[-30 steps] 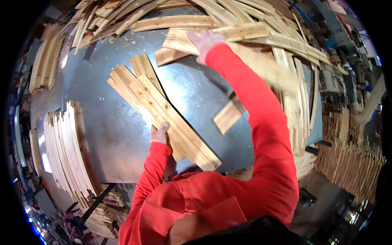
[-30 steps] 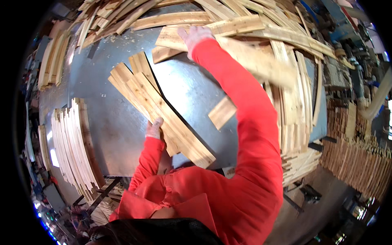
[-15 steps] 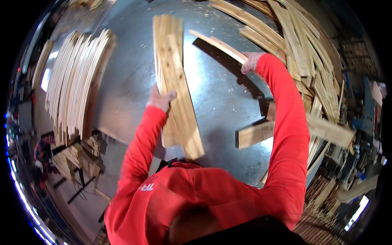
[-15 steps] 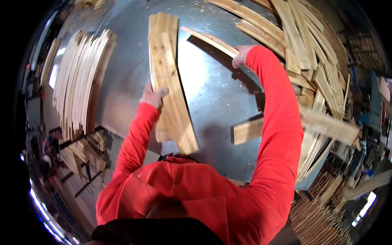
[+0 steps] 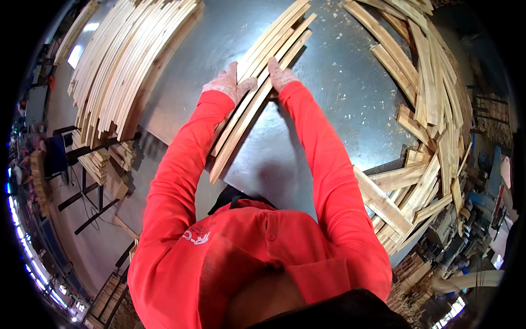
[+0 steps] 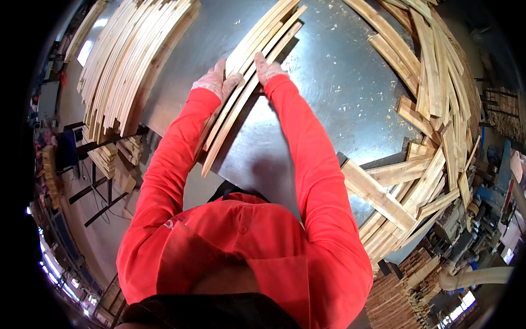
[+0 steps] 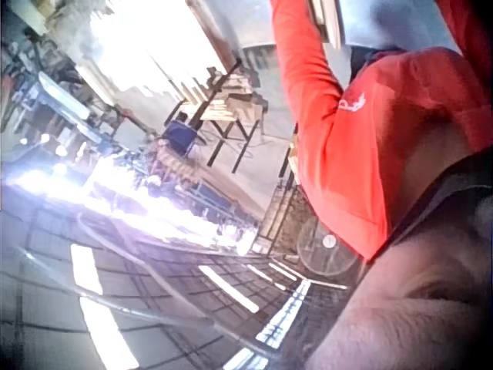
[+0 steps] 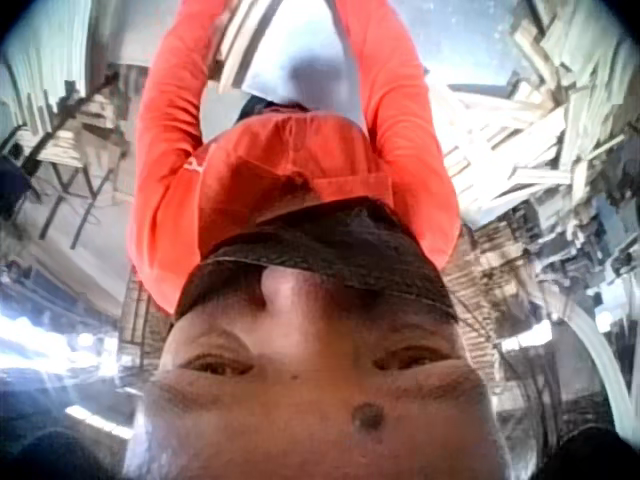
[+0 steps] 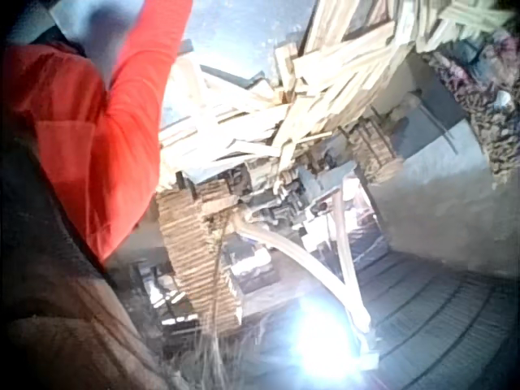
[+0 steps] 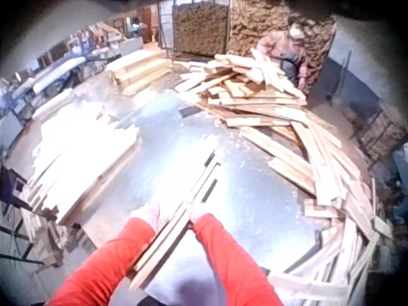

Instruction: The person sorts and stacks wooden planks on a metal table in a workshop. They pick up planks from a pile, inspect them, and arrange them into neat stacks, occasionally moving them to different locations on the table.

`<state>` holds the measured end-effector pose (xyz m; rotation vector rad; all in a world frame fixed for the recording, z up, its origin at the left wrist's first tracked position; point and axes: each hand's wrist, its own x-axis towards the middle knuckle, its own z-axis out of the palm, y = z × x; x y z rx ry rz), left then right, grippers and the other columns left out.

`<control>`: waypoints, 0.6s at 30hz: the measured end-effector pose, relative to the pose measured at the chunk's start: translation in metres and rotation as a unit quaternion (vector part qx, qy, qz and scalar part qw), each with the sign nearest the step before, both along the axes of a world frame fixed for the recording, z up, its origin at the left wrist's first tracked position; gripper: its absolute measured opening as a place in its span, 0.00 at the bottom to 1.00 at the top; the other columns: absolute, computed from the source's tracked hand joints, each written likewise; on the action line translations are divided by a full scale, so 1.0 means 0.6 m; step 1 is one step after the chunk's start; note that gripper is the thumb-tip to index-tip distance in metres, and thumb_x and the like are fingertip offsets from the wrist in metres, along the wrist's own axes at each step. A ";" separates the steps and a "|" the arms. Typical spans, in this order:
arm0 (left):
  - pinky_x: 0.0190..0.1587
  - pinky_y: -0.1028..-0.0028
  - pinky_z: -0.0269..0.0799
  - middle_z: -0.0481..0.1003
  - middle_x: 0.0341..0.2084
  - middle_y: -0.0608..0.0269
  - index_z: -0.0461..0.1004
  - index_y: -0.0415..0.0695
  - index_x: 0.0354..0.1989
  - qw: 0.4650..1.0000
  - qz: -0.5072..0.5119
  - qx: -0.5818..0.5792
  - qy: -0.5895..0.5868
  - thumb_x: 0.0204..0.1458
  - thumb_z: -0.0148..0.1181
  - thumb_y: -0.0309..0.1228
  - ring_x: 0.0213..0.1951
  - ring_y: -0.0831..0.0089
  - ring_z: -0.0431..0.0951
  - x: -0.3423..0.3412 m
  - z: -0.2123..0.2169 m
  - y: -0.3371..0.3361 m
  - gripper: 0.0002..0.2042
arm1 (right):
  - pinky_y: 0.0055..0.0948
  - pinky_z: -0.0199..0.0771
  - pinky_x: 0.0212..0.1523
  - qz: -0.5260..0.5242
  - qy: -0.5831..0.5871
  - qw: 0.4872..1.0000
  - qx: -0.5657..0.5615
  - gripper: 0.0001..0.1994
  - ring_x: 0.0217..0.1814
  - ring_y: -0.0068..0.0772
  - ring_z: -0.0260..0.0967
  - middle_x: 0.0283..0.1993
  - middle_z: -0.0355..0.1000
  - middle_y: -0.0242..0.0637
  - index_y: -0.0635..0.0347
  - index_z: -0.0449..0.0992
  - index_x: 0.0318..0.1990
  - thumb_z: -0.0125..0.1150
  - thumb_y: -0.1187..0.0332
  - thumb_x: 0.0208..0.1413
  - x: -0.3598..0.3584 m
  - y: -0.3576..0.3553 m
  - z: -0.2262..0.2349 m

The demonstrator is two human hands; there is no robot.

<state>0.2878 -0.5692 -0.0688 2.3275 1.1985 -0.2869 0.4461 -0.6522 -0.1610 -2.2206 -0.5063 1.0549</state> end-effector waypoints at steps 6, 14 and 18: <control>0.64 0.53 0.52 0.47 0.67 0.37 0.42 0.43 0.71 0.994 -0.082 0.077 -0.005 0.34 0.63 0.66 0.67 0.44 0.52 -0.061 -0.003 -0.061 0.60 | 0.44 0.75 0.42 0.048 -0.184 0.978 -0.087 0.43 0.36 0.52 0.77 0.34 0.76 0.56 0.73 0.74 0.44 0.33 0.32 0.58 0.157 0.014 0.008; 0.61 0.55 0.60 0.55 0.63 0.41 0.44 0.47 0.71 0.998 -0.055 0.036 0.003 0.40 0.68 0.42 0.61 0.47 0.62 -0.047 -0.003 -0.052 0.50 | 0.36 0.69 0.26 -0.206 0.153 0.955 0.148 0.40 0.22 0.37 0.69 0.40 0.75 0.53 0.72 0.67 0.54 0.27 0.37 0.61 0.058 -0.013 0.045; 0.62 0.68 0.62 0.64 0.60 0.46 0.52 0.39 0.68 0.863 0.000 -0.413 -0.292 0.47 0.65 0.35 0.61 0.62 0.67 -0.094 -0.047 0.061 0.40 | 0.36 0.74 0.28 -0.201 0.294 0.888 0.292 0.34 0.26 0.36 0.72 0.40 0.75 0.47 0.62 0.64 0.58 0.35 0.38 0.63 -0.001 -0.092 -0.074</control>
